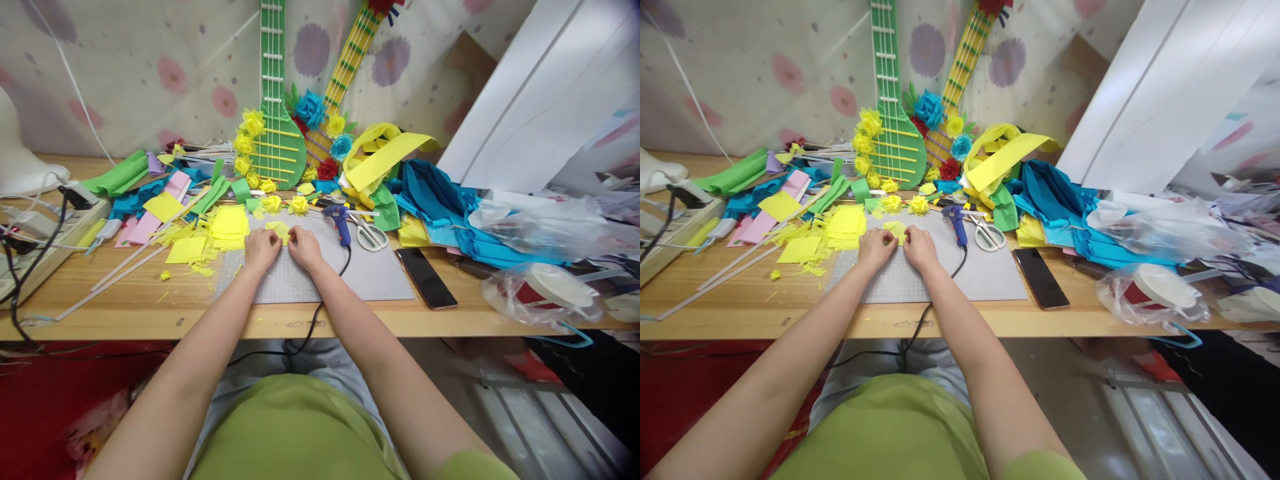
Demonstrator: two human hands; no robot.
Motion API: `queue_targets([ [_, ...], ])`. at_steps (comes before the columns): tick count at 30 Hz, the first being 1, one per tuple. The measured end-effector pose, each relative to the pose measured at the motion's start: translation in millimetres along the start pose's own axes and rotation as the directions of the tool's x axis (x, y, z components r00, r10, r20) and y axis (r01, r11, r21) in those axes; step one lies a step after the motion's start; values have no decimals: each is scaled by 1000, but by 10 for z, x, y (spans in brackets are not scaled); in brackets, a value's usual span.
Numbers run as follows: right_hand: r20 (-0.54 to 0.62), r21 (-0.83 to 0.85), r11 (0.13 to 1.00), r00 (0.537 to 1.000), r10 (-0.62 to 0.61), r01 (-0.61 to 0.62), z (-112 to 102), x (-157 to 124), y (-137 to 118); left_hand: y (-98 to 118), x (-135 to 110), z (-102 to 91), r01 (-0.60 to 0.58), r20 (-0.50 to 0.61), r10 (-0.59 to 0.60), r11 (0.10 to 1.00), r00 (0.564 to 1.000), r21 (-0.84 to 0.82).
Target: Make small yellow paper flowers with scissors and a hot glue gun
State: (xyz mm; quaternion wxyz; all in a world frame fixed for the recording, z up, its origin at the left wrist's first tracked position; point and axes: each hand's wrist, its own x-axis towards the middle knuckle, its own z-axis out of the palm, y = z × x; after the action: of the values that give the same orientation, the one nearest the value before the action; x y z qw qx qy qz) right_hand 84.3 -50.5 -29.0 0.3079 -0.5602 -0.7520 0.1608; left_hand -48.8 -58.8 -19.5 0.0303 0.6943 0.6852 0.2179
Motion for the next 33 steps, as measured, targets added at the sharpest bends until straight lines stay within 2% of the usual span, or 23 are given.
queue_targets([
  [11, -4, -22, 1000, 1000, -3, 3, 9, 5, 1, 14, -10, 8, 6, -19, -6, 1000, 1000, -5],
  [27, 20, -78, 993, 996, -89, 90, 24, 11, 31, -78, -17, 15, 1, -52, -4, 998, 999, -61],
  [33, 1, -22, 996, 997, -82, 82, -3, 8, 58, -144, -56, -22, -91, -36, 87, 989, 996, -121],
])
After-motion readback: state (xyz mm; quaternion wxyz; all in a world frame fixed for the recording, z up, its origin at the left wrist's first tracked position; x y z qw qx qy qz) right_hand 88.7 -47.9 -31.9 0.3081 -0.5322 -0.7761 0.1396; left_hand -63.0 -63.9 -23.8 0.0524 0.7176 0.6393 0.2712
